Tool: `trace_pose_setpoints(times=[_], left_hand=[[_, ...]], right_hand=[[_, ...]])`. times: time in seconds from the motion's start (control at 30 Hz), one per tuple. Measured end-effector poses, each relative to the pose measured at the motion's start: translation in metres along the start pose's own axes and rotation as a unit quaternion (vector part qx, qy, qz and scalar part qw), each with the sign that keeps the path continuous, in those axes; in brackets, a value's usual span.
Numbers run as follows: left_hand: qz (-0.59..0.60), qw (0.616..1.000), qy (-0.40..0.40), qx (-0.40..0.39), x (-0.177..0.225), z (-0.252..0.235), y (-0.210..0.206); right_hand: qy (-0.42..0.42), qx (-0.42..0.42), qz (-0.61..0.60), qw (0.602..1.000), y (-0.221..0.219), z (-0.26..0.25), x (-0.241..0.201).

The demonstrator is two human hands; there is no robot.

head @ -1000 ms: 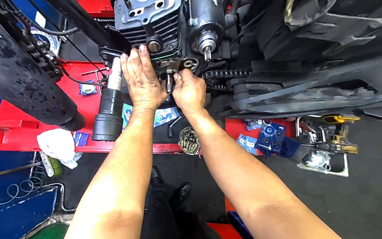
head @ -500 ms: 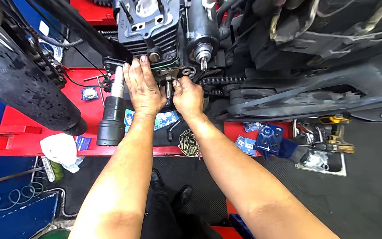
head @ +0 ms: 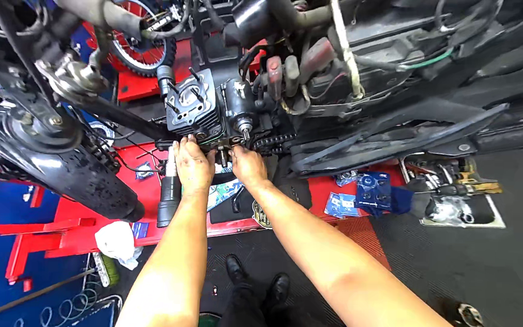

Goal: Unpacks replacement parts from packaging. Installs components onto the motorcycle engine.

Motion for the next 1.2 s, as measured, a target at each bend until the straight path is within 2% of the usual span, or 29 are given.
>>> trace_pose_setpoints(times=[0.73, 0.97, 1.2], left_hand=[[0.019, 0.997, -0.001, 0.069, 0.0, -0.006, -0.021], [0.014, 0.998, 0.006, 0.063, -0.001, -0.011, -0.022], [0.008, 0.997, -0.001, 0.071, 0.001, -0.009, -0.022]], right_hand=[[-0.018, 0.103, -0.001, 0.994, -0.014, -0.017, -0.01], [-0.033, 0.042, -0.004, 0.999, -0.008, -0.025, -0.012], [-0.022, 0.049, 0.005, 0.999, -0.005, -0.022, -0.009]])
Point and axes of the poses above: each hand's wrist, its own z-axis away from the middle knuckle, its own y-axis out of the back of the hand, x = y × z, the point moved 2 cm from there along -z, towards the middle knuckle, and after that the axes turned 6 degrees about -x, right-handed, at the moved point
